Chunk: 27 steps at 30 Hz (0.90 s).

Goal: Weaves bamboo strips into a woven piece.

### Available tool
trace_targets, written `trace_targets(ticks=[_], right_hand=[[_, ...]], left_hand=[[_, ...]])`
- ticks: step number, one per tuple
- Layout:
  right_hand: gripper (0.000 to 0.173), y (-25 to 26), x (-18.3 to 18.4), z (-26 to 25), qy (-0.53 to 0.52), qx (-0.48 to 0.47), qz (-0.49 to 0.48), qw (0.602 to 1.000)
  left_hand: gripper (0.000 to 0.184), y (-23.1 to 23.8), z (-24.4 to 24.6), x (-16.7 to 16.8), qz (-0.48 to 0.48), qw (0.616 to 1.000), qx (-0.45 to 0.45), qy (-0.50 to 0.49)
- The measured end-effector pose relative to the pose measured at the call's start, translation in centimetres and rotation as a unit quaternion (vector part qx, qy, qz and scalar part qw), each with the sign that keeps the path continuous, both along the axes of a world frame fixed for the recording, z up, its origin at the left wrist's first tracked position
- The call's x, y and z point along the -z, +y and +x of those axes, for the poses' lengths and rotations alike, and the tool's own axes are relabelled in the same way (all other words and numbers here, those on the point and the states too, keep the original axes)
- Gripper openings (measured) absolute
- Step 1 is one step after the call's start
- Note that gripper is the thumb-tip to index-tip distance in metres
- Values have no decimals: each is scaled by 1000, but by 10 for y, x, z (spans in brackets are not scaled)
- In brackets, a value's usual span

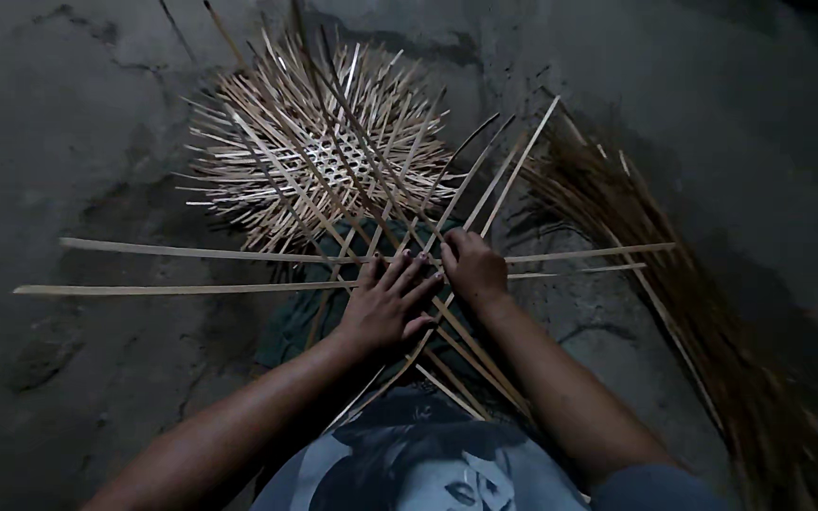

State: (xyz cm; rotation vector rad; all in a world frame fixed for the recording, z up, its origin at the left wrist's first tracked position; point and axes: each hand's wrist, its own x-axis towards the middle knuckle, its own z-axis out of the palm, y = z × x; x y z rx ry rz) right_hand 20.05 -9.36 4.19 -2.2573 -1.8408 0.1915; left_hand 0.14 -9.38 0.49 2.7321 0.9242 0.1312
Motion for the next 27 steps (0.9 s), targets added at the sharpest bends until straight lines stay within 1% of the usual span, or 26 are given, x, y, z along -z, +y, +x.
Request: trace_targets(ticks=[7, 11, 13, 14, 15, 16, 17, 18, 20, 22, 23, 25, 27], right_hand=[[22, 4, 5, 3, 31, 11, 26, 999], [24, 9, 2, 4, 42, 20, -2, 999], [30, 10, -10, 10, 86, 26, -39, 995], [31, 9, -17, 13, 110, 32, -43, 992], [32, 6, -23, 16, 130, 32, -25, 991], [31, 3, -25, 18, 148, 22, 17, 989], [30, 1, -20, 19, 160, 12, 73, 984], [29, 1, -13, 19, 170, 7, 121, 978], [29, -2, 7, 14, 204, -1, 163, 965], [33, -8, 30, 9, 220, 5, 164, 961], [38, -9, 36, 9, 225, 13, 162, 961], [47, -8, 40, 8, 245, 34, 161, 956], [49, -8, 41, 7, 265, 48, 173, 947]], left_hand=[[68, 7, 2, 2, -10, 1000, 1, -3], [68, 7, 2, 3, -2, 1000, 0, -1], [68, 7, 1, 2, -12, 1000, -1, -1], [68, 8, 0, 0, -27, 999, -4, -18], [67, 10, -1, -2, -42, 997, -12, -60], [66, 13, -3, -5, -61, 991, -22, -117], [66, 18, -6, -9, -78, 984, -31, -158], [67, 25, -9, -14, -92, 980, -37, -175], [63, 41, -13, -21, -89, 983, -33, -160], [61, 54, -16, -18, -54, 992, -12, -117], [61, 59, -18, -15, -44, 994, -2, -102], [63, 65, -20, -12, -55, 995, 7, -87], [62, 67, -20, -12, -66, 995, 9, -79]])
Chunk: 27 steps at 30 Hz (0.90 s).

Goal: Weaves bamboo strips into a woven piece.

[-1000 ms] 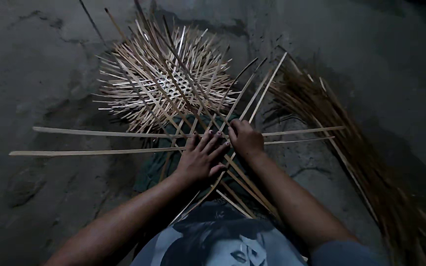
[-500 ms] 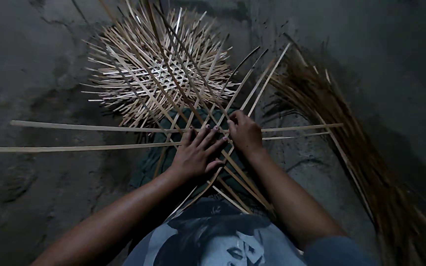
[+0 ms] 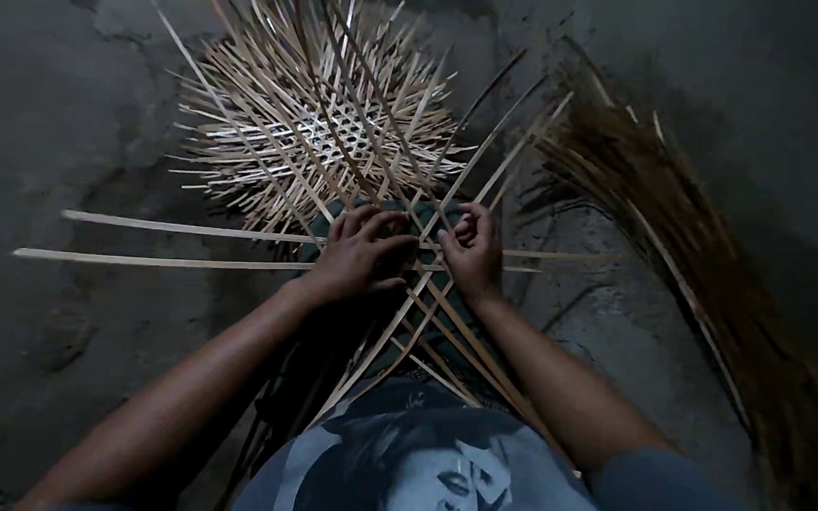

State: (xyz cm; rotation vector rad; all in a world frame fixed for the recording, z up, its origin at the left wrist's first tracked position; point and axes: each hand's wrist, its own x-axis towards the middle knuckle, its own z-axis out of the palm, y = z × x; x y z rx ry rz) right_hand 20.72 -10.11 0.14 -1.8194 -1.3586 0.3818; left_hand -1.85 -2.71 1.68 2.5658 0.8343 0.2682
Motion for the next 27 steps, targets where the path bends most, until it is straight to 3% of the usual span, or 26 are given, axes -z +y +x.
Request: trace_targets(ticks=[11, 13, 17, 27], right_hand=[[56, 0, 8, 4, 86, 2, 49, 995], [55, 0, 7, 3, 85, 0, 46, 995], [53, 0, 4, 4, 81, -11, 52, 995], [50, -2, 5, 2, 33, -19, 34, 999]], left_hand=[[66, 4, 7, -3, -10, 997, 10, 77], [65, 4, 3, -1, 2, 999, 15, 44], [67, 7, -13, -8, 7, 991, 3, -134], [62, 9, -28, 1, 20, 996, 6, -81]])
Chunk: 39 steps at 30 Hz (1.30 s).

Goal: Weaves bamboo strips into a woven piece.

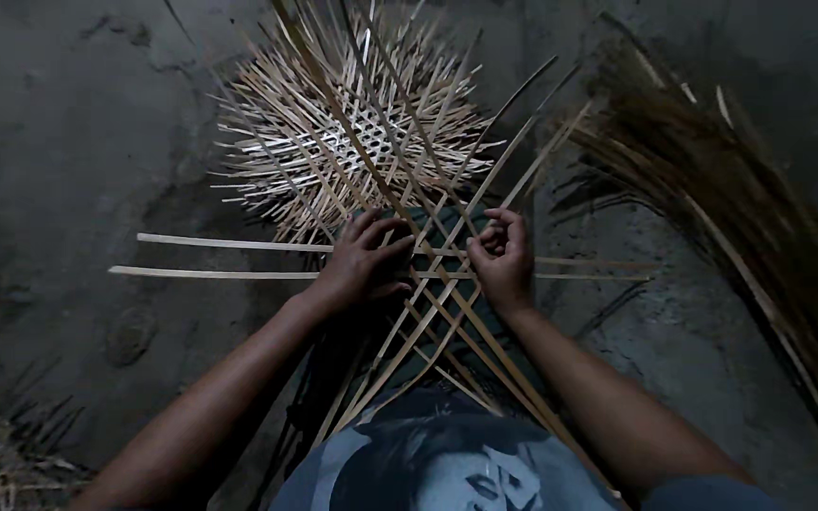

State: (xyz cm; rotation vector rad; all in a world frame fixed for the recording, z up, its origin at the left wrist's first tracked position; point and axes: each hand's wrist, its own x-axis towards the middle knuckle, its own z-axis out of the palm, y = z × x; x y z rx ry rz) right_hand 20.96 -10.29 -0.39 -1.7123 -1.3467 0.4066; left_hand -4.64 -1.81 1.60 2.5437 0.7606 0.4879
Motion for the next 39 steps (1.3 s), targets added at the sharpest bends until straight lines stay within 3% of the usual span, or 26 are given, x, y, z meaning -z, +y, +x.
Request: trace_targets(ticks=[9, 13, 19, 29, 32, 35, 39], right_hand=[[48, 2, 2, 1, 19, 6, -7, 1000], [47, 4, 4, 4, 25, 3, -1, 1000], [47, 3, 2, 3, 28, 3, -11, 1000], [45, 3, 1, 4, 32, 1, -17, 999], [41, -2, -9, 1, -71, -41, 12, 997], [29, -3, -14, -6, -213, -146, 47, 965], [24, -3, -2, -9, -227, -164, 42, 959]], left_hand=[[64, 3, 2, 2, -9, 1000, 3, 10], [66, 9, -5, 0, -58, 997, 38, -25], [78, 14, -5, -7, -86, 993, 67, 54], [82, 20, -5, -4, -87, 990, 94, 54], [82, 14, -2, -12, -70, 989, 78, 103], [80, 10, 1, -16, -57, 989, 66, 123], [77, 10, 2, -19, -59, 989, 72, 119]])
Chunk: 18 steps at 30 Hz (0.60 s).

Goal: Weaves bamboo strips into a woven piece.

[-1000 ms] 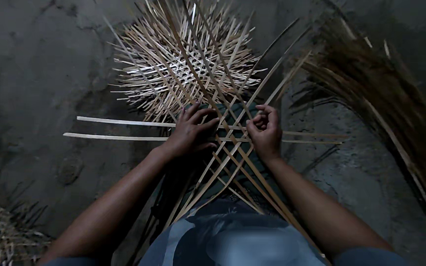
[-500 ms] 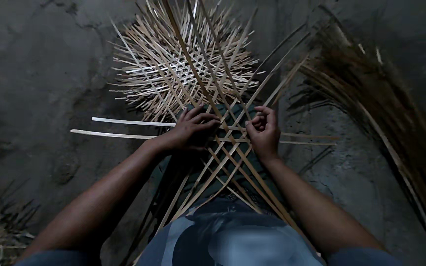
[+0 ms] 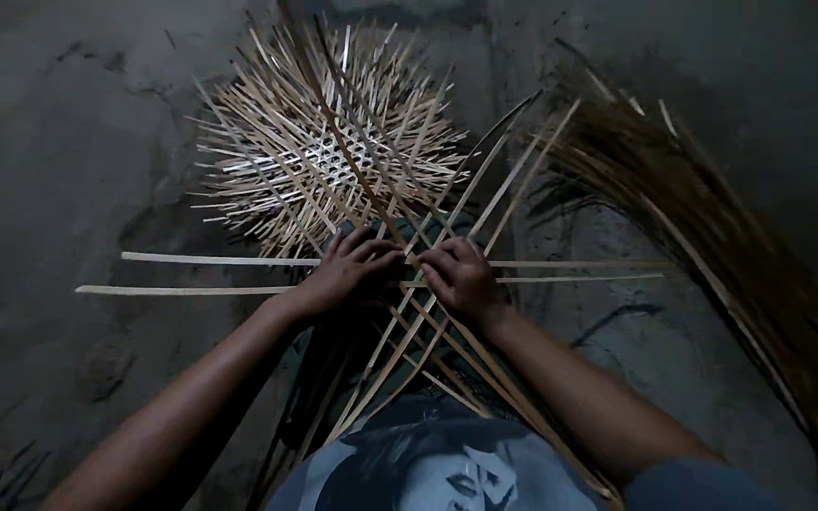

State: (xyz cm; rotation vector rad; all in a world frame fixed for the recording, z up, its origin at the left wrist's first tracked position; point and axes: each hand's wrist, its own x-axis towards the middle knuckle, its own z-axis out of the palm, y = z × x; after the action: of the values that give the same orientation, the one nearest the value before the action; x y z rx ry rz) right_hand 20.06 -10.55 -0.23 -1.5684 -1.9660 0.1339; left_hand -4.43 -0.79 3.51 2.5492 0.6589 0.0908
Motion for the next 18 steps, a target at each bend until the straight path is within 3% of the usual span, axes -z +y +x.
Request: trace_targets(ticks=[18], right_hand=[[20, 3, 5, -3, 35, 33, 19, 999]], left_hand=[[77, 1, -6, 2, -8, 1000, 11, -8]])
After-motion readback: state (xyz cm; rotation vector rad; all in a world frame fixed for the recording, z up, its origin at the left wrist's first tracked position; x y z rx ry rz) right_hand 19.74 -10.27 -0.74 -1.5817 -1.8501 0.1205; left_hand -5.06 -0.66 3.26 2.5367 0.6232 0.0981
